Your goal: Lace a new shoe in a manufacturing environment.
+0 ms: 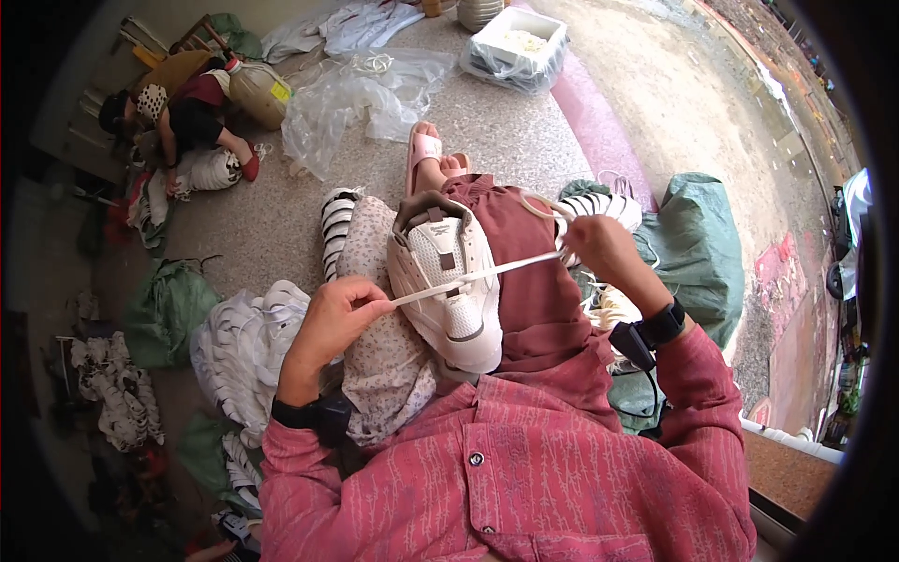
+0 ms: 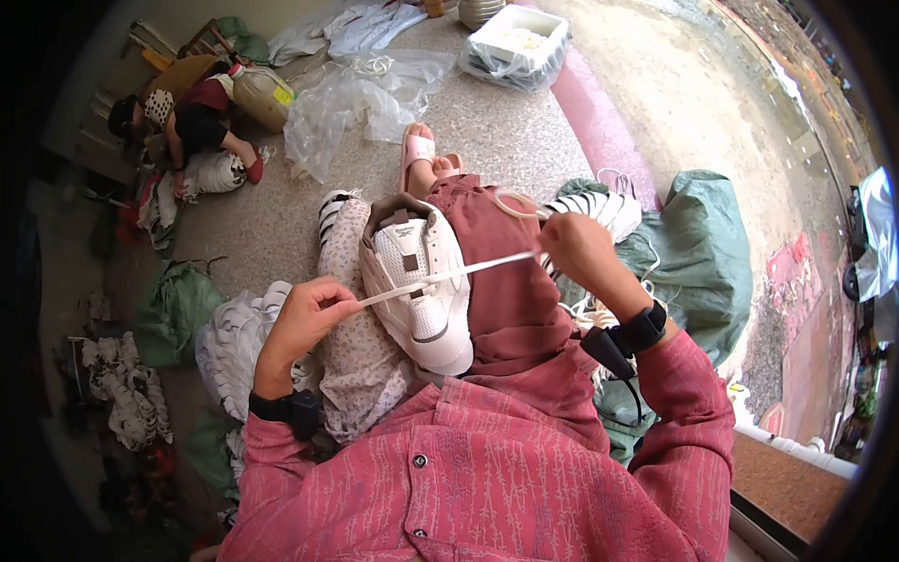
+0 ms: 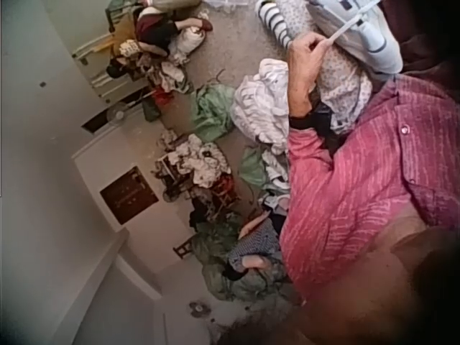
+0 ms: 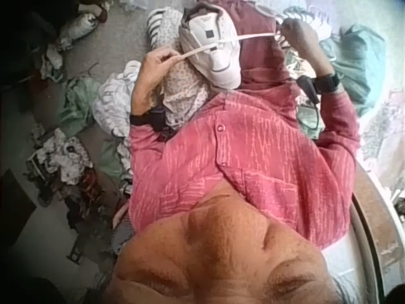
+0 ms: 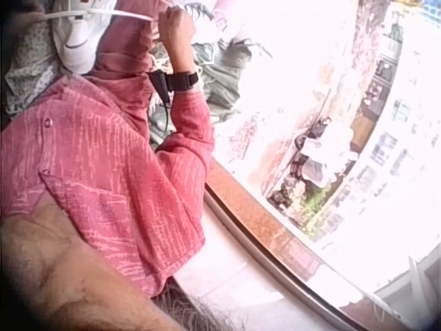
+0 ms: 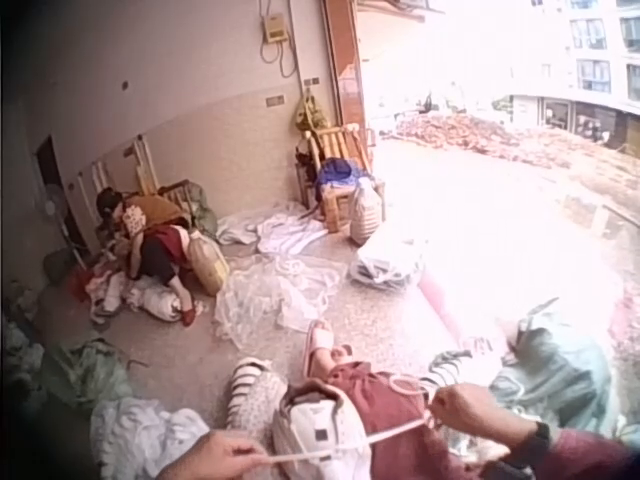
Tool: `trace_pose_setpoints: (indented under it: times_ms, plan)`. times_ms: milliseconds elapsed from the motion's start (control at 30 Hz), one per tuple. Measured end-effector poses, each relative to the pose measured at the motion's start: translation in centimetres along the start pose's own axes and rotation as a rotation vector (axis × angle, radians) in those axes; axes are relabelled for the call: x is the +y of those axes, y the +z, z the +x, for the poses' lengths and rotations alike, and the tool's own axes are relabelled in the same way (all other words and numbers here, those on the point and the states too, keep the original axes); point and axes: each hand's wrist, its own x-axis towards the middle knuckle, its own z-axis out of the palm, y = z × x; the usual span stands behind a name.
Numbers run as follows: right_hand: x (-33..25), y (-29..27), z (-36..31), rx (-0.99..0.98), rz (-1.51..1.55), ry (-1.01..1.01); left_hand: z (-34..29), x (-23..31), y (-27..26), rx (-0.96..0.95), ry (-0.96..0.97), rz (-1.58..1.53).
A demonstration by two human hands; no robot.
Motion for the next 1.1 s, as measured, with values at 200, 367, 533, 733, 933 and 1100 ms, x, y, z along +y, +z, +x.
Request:
trace_pose_setpoints:
  times_ms: [200,367,533,733,933,1100]
  plan:
    - [-2.7,0.8,-0.3,0.326,0.399,-0.261,2.3,2.8,2.3,0.364,0.740,0.242]
    - [-7.4,3.4,-0.5,0.155,0.414,-0.375,5.4,4.2,4.6,0.252,0.808,0.269]
    - [-7.3,2.9,-1.5,-0.208,0.491,-0.387,6.0,4.0,5.0,0.136,0.728,0.253]
    - [-7.2,2.7,-1.8,-0.241,0.641,-0.446,6.3,3.9,4.9,0.012,0.654,0.221]
    - [-6.6,3.2,-2.0,-0.288,0.855,-0.342,6.6,3.6,4.6,-0.026,0.671,0.195]
    - [-6.5,3.4,-1.9,-0.354,0.950,-0.256,6.6,3.5,4.7,-0.020,0.693,0.177]
